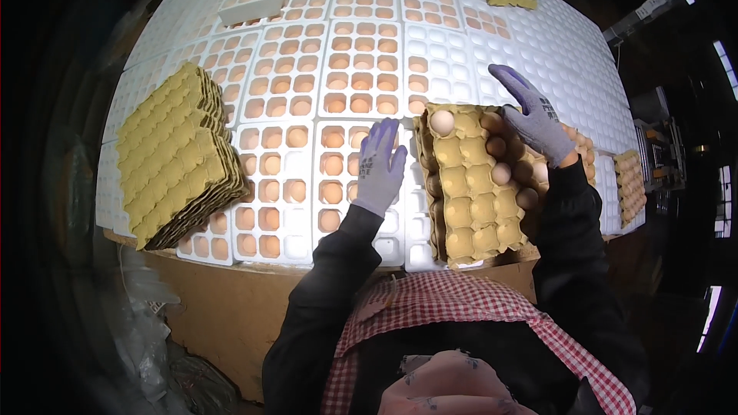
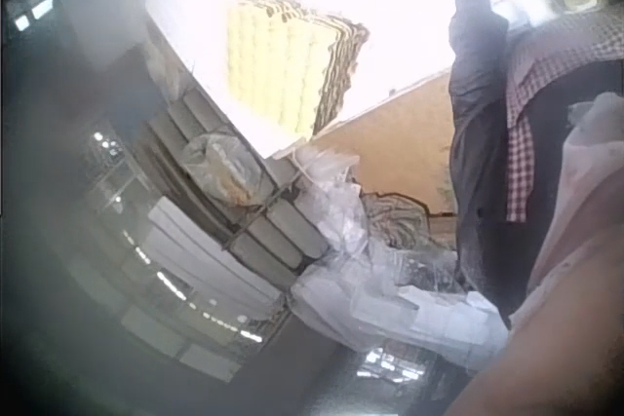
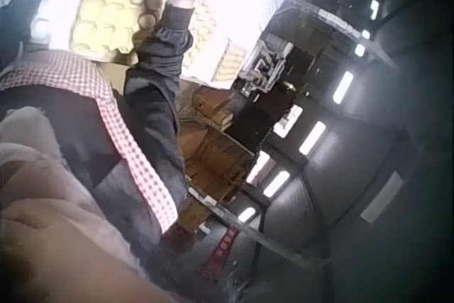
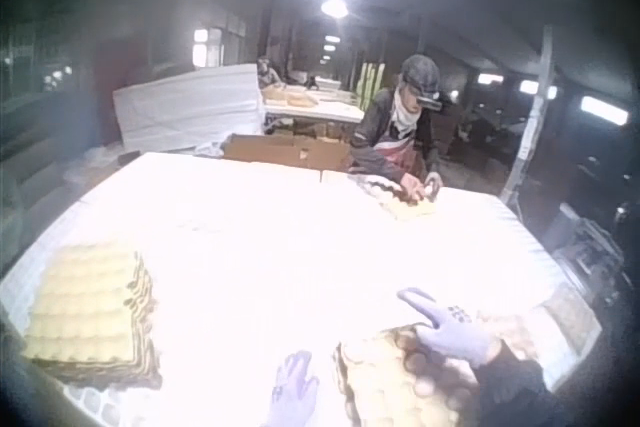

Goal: The person sorts eggs from one tray into another, transferring them by hand while wearing gloves at a workspace.

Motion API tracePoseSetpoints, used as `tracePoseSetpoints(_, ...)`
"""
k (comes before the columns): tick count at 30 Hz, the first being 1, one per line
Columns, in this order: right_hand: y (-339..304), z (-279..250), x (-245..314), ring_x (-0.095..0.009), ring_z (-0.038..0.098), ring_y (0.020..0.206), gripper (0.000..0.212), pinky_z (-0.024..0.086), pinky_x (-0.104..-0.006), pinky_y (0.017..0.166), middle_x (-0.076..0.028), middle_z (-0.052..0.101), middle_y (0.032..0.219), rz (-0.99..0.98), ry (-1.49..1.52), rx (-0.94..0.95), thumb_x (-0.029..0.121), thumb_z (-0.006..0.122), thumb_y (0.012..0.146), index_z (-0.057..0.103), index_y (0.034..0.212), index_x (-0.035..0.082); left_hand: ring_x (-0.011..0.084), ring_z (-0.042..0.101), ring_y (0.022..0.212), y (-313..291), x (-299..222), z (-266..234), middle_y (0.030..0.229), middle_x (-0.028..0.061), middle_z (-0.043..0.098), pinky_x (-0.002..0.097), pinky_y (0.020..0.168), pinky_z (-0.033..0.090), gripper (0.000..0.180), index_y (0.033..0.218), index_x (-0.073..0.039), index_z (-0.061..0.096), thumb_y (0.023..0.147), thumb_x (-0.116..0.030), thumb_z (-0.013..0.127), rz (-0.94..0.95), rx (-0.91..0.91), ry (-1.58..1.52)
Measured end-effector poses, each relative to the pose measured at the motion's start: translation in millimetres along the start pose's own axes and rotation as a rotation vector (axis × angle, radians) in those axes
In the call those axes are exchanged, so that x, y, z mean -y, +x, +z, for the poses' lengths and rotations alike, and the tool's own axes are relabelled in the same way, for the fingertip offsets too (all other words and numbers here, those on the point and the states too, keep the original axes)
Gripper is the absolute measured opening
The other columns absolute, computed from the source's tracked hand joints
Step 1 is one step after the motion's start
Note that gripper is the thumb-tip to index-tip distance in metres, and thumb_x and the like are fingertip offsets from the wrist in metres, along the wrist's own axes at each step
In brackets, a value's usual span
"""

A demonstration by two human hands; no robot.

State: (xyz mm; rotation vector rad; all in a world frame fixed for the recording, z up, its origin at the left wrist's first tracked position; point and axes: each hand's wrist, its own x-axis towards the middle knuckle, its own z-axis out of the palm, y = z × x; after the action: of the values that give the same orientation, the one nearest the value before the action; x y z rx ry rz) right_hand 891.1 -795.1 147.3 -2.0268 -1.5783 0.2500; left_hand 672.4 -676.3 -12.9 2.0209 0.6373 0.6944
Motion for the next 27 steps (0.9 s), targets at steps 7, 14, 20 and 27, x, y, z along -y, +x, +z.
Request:
tracePoseSetpoints(7, -11, 5, -45, -0.029, 0.039, 0.128, 0.045, 0.023, -0.0434, 0.110, -0.006, 0.053, 0.131, 0.020, -0.284, 0.514, 0.020, 0.053, 0.088, 0.053, 0.133, 0.022, 0.0334, 0.046, 0.120, 61, -48, 9, 0.127, 0.0145, 0.052, 0.0434, 0.105, 0.033, 0.047, 0.127, -0.016, 0.053, 0.081, -0.020, 0.062, 0.345, 0.269, 0.412)
tracePoseSetpoints(14, -48, -50, -63, -0.019, 0.058, 0.095, 0.039, 0.048, -0.0321, 0.086, -0.007, 0.059, 0.105, 0.438, 0.582, -0.020, 0.030, 0.059, 0.087, 0.057, 0.121, 0.011, 0.0120, 0.055, 0.082, 65, -106, 13, 0.098, 0.0039, 0.050, 0.0272, 0.076, 0.049, 0.020, 0.101, -0.002, 0.054, 0.086, -0.015, 0.054, -0.017, 0.121, -0.635)
tracePoseSetpoints(20, -18, -34, -64, -0.023, 0.060, 0.096, 0.052, 0.048, -0.0336, 0.086, -0.009, 0.062, 0.116, 0.272, -0.179, 0.499, 0.029, 0.059, 0.083, 0.051, 0.134, 0.026, 0.0303, 0.059, 0.094, 66, -135, 72, 0.106, 0.0130, 0.059, 0.0392, 0.081, 0.048, 0.036, 0.116, -0.012, 0.058, 0.087, -0.033, 0.054, 0.170, 0.573, 0.496)
tracePoseSetpoints(27, -78, -91, -121, -0.019, 0.053, 0.116, 0.048, 0.048, -0.0288, 0.088, -0.010, 0.048, 0.132, 0.319, 0.566, 0.021, 0.025, 0.067, 0.082, 0.059, 0.125, 0.007, 0.0285, 0.055, 0.099, 45, -155, 54, 0.117, 0.0120, 0.049, 0.0381, 0.076, 0.051, 0.030, 0.116, -0.017, 0.061, 0.088, -0.027, 0.055, 0.413, 0.401, 0.570)
